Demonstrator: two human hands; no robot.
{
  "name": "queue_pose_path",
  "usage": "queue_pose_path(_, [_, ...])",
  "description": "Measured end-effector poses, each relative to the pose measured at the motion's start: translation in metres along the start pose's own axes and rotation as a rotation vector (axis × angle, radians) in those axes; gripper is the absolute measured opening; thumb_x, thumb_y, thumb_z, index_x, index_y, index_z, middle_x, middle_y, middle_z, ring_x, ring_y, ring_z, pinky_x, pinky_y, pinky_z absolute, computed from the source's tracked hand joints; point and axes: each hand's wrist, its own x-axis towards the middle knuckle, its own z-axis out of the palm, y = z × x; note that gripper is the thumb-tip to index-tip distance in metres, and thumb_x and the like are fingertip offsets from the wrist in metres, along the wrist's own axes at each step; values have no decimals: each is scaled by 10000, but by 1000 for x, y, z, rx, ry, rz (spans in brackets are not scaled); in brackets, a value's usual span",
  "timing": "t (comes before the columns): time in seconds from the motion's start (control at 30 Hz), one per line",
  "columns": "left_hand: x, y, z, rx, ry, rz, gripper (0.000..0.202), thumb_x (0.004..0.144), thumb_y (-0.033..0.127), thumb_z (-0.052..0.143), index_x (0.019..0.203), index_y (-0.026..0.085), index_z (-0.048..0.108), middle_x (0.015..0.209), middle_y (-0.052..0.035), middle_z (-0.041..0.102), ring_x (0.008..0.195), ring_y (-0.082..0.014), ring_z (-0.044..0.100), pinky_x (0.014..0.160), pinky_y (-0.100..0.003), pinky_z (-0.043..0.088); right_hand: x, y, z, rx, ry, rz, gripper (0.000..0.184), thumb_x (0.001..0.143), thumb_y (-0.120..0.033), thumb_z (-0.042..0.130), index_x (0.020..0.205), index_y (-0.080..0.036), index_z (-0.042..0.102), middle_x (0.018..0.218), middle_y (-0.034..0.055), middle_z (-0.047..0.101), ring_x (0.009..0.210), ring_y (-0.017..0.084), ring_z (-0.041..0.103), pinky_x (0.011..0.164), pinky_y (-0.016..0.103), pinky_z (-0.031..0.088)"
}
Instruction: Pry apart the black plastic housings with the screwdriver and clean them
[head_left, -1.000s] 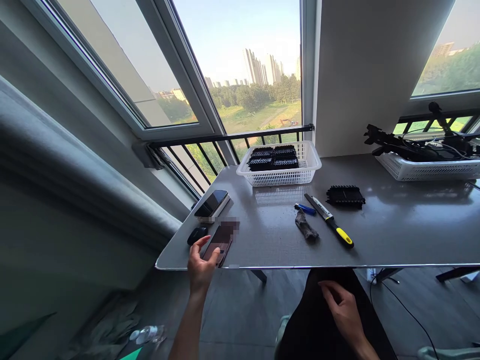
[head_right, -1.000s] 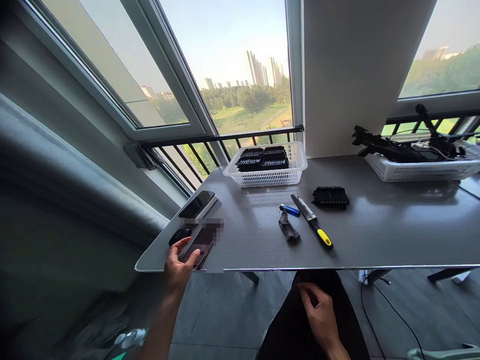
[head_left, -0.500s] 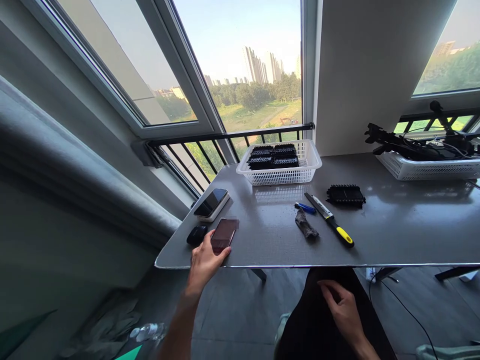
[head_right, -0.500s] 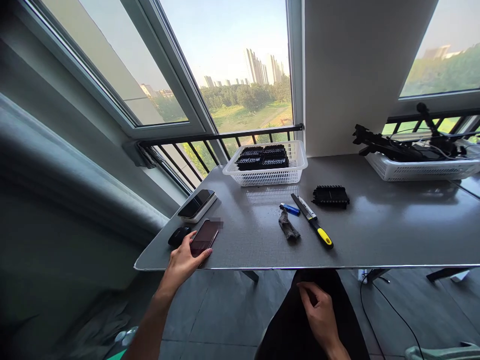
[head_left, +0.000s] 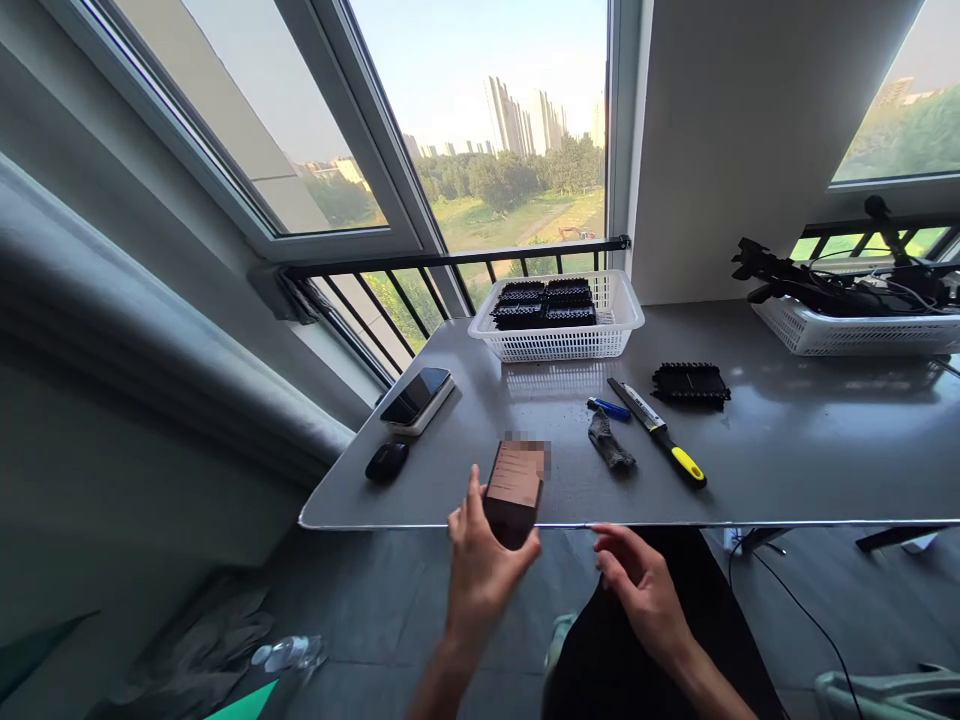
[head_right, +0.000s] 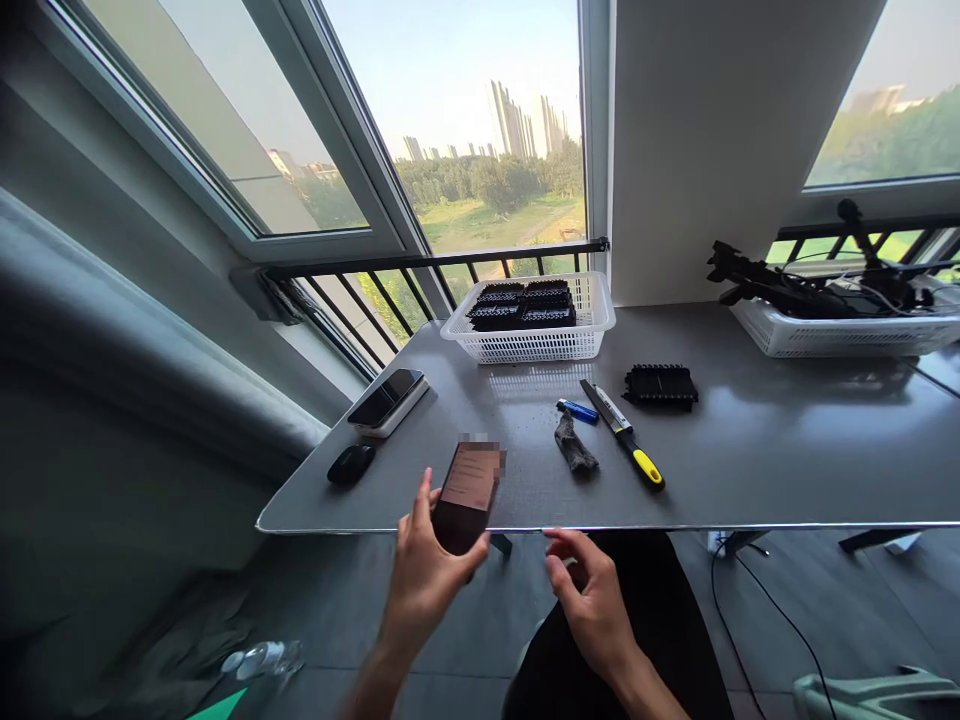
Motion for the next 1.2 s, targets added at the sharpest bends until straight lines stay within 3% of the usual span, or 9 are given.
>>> queue_pose_path(0.1, [-33,31,24,-133,11,64,1058,629,366,736,1504,248,154,1243,-128,538,1160,-331,492,955,-517,447,21,-21,9,240,-35,-7,522,789,-437,675,1263,-249,565,1095,71,671,999,231,628,864,340,499])
queue_pose_path(0.17, [-46,46,37,-199,-14,105,1052,638,342,740,1503,255,148,1240,-127,540,1154,-321,498,951,-502,461,30,-30,10,396,-33,4,507,784,-429,664,1240,-230,566,1130,79,668,1062,253,617,932,384,475])
queue_pose_path(0.43, [-63,64,62,-158,15,146,1032,692,353,716,1517,230,108,1350,-156,476,1237,-376,406,992,-578,397,36,-43,4,636,100,182,486,776,-462,607,1173,-183,581,1084,72,699,1043,284,638,884,407,511])
queue_pose_path(0.7, [-70,61,64,-199,-28,170,1029,696,385,724,1517,246,120,1394,-160,441,1215,-383,418,953,-585,423,37,-47,0,685,107,257,447,744,-381,668,1143,-193,594,1004,54,725,996,272,665,871,401,518])
queue_pose_path(0.93, [-69,60,53,-250,-68,191,1023,657,366,746,1502,293,173,1384,-136,457,1221,-363,439,990,-578,420,37,-49,-1,714,96,262,426,732,-358,668,1121,-197,605,975,50,730,976,268,672,874,408,518])
queue_pose_path(1.03, [-68,60,47,-297,-111,174,965,674,365,729,1490,288,220,1354,-135,478,1230,-345,447,979,-543,450,35,-53,-4,775,52,264,395,734,-311,623,1115,-207,606,989,38,727,1004,263,661,896,413,509])
queue_pose_path(1.2, [-67,61,39,-373,-162,134,932,682,345,721,1482,288,248,1317,-125,492,1210,-310,494,945,-471,502,34,-57,-8,799,39,269,438,614,-158,595,1049,-201,619,997,39,727,1003,270,662,902,430,507])
